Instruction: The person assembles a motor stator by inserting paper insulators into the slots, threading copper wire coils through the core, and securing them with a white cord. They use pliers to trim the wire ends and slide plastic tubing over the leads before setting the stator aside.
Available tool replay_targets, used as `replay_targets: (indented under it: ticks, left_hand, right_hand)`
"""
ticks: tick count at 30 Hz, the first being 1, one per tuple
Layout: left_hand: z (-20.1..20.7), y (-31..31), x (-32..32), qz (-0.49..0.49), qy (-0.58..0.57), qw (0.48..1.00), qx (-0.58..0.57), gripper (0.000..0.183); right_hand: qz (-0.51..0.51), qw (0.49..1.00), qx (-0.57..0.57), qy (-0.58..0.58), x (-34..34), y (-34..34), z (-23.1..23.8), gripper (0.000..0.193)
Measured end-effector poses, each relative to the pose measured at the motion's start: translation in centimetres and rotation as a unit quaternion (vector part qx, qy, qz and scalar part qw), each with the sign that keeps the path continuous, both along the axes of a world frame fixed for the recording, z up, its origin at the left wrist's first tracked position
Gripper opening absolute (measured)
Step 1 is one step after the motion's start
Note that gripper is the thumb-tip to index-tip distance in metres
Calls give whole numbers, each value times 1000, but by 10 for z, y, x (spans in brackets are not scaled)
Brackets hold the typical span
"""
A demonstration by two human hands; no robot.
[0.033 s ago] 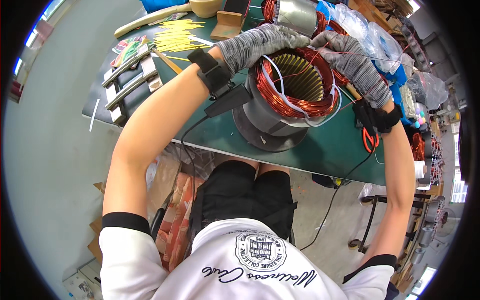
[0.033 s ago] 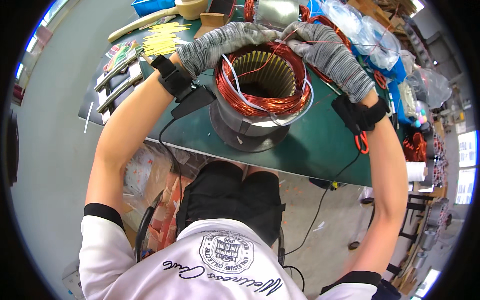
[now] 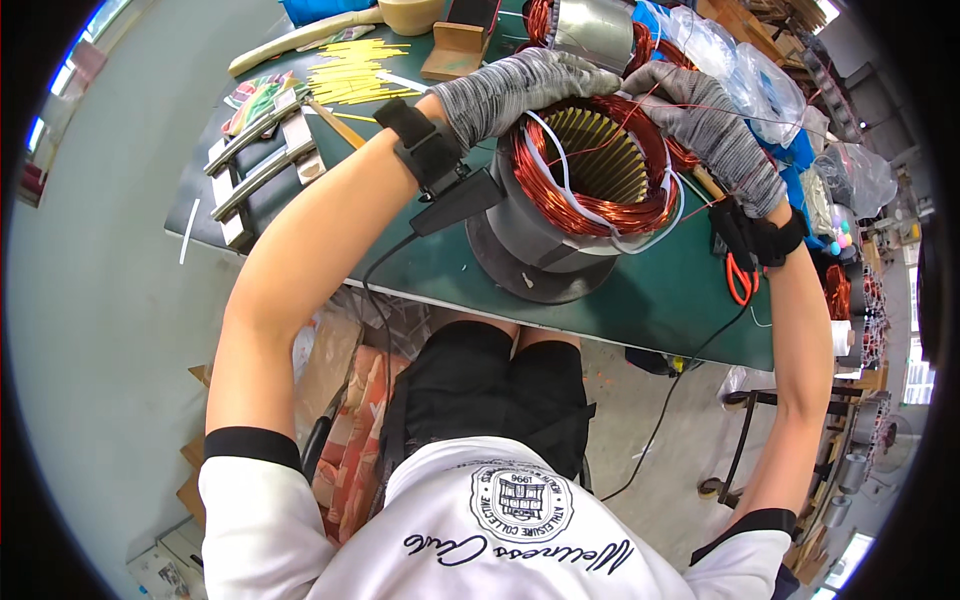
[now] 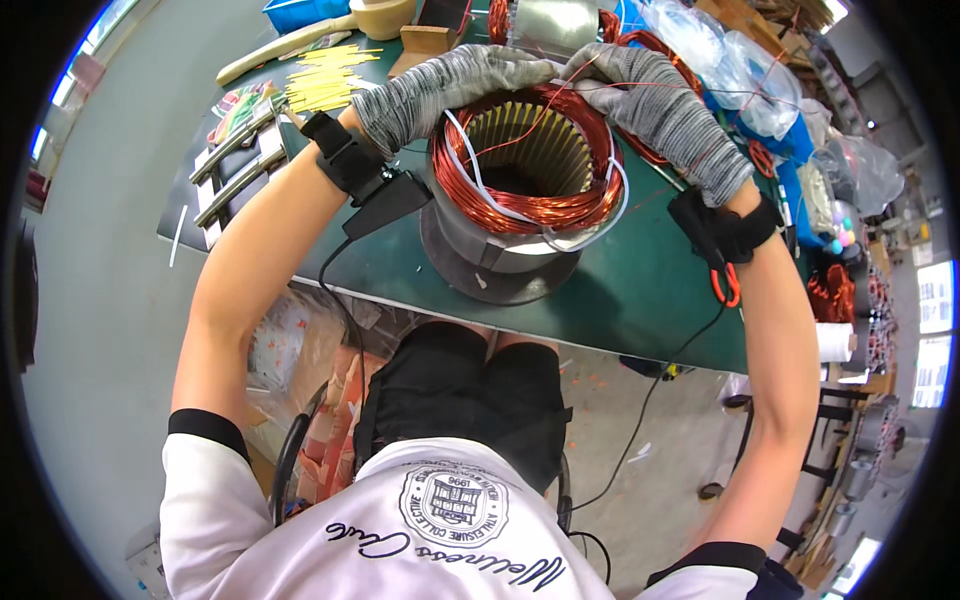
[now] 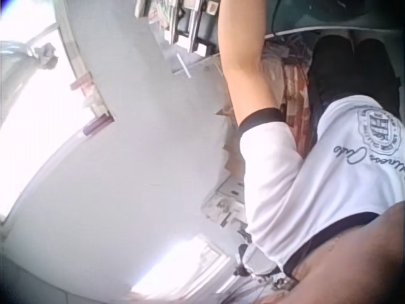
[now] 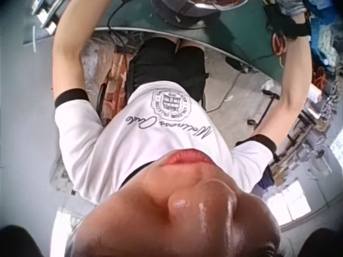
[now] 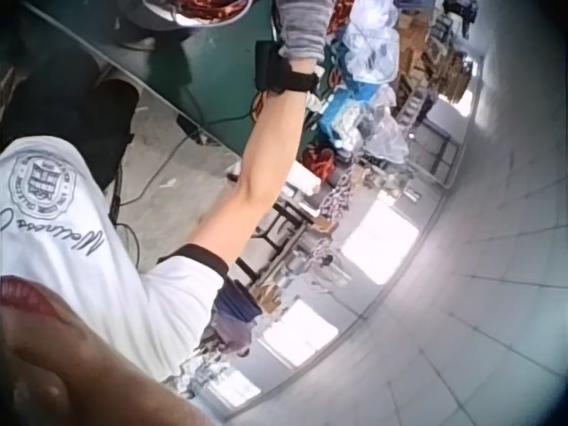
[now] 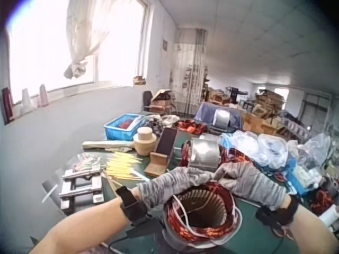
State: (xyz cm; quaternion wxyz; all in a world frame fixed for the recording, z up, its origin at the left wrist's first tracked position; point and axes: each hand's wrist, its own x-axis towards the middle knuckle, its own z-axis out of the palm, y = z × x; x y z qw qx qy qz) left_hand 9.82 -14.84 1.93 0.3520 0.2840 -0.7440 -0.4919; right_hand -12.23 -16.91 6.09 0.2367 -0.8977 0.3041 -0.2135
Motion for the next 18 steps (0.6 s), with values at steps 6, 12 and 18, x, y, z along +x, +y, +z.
replay_targets:
  ticks: [6, 12, 18]
  left_hand:
    - [-7, -2, 4, 26, -25, 996, -79, 29]
    - [-17, -10, 9, 34, -3, 999, -24, 30]
    - [-12, -18, 13, 25, -146, 924, -352, 39]
  right_hand:
    - [-24, 998, -38, 44, 9, 1, 9, 15]
    - [43, 996, -2, 82, 12, -17, 14, 15]
    - [61, 987, 119, 90, 15, -13, 24, 17]
